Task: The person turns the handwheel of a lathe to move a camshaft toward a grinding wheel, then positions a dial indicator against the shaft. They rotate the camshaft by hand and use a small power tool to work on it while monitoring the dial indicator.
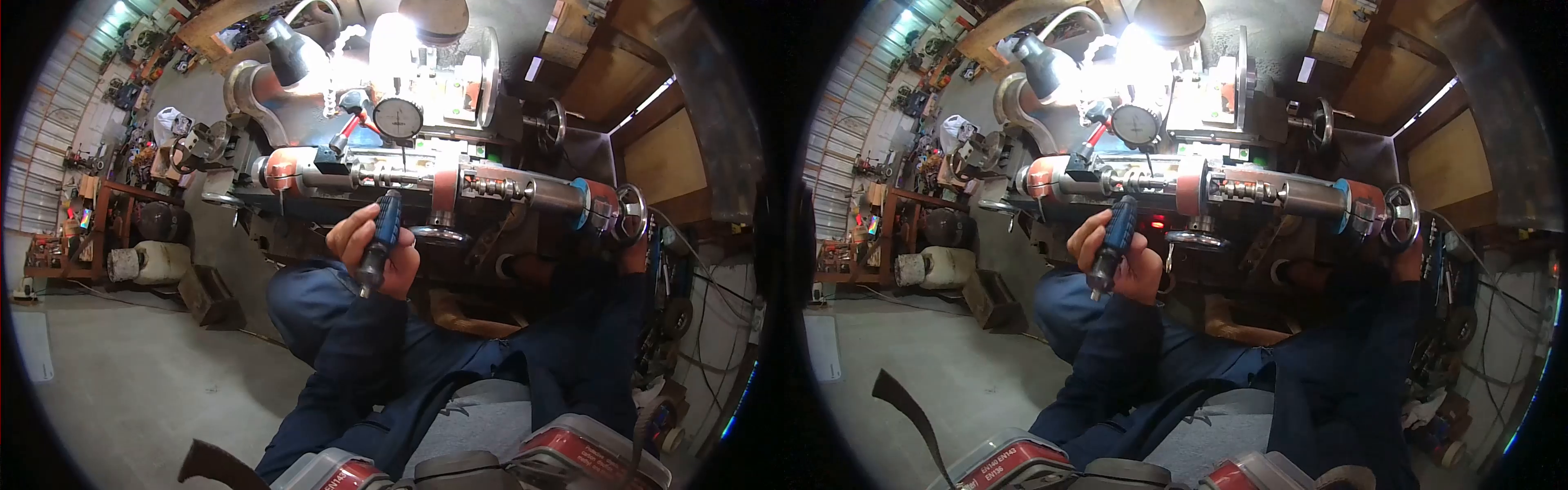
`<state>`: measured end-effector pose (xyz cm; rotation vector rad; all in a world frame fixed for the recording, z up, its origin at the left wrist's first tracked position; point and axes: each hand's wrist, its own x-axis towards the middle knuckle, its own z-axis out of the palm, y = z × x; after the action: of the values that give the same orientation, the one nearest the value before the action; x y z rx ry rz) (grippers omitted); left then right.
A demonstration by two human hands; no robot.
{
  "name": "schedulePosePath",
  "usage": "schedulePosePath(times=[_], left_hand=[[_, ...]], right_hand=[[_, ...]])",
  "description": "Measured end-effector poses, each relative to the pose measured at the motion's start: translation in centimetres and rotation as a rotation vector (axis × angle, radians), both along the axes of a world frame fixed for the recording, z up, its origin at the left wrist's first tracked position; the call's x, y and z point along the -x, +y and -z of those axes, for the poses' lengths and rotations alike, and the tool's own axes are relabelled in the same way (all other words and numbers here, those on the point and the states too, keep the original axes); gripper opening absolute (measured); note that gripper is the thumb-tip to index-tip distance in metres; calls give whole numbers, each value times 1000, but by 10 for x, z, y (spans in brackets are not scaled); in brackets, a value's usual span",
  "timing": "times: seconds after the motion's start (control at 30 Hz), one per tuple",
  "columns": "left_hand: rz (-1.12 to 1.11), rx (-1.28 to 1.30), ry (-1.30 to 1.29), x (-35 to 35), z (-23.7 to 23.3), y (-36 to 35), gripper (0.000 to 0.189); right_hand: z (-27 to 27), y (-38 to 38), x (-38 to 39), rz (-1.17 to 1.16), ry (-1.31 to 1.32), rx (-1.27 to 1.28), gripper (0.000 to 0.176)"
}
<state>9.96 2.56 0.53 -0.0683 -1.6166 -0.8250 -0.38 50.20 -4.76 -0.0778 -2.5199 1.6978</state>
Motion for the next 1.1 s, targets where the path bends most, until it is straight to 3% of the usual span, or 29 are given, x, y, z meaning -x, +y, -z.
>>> schedulePosePath(times=[0.03,0.07,0.13,0.17,0.23,0.33,0.4,0.47,0.57,0.67,0.7,0.73,0.8,1.0,1.1], left_hand=[[-3,-15,35,3,0,4,36],[-9,75,-405,2,8,-7,35],[-32,159,-459,-2,-7,-6,35],[-31,101,-381,0,-6,-7,36],[-15,-14,-235,1,1,-2,39],[-37,-63,114,0,-1,3,39],[72,32,-349,4,14,-4,34],[-29,108,-433,-1,-5,-1,35],[-36,17,-327,-4,2,-3,35],[21,-58,62,-4,-4,6,36],[39,-46,-49,1,4,5,35],[61,28,-377,3,7,-1,34],[-5,84,-452,0,0,-2,33],[-22,86,-268,-7,4,-5,39],[-31,37,-229,-6,7,-8,41]], right_hand=[[1,0,-2,8,-15,6,44],[3,2,-4,31,-50,33,43],[10,10,6,6,-37,6,42],[20,18,10,-26,8,-44,42],[19,13,7,-27,-72,233,42],[14,13,6,-8,-42,78,42],[19,21,5,-11,-148,154,43],[24,26,15,-28,-149,188,44],[35,26,14,-4,-74,198,47],[28,25,12,-30,-53,157,49],[28,24,10,-26,-80,162,49],[26,23,7,-25,-110,166,49],[20,21,18,-24,-86,133,49],[26,15,6,91,48,-113,46],[27,16,2,64,-7,87,42]])
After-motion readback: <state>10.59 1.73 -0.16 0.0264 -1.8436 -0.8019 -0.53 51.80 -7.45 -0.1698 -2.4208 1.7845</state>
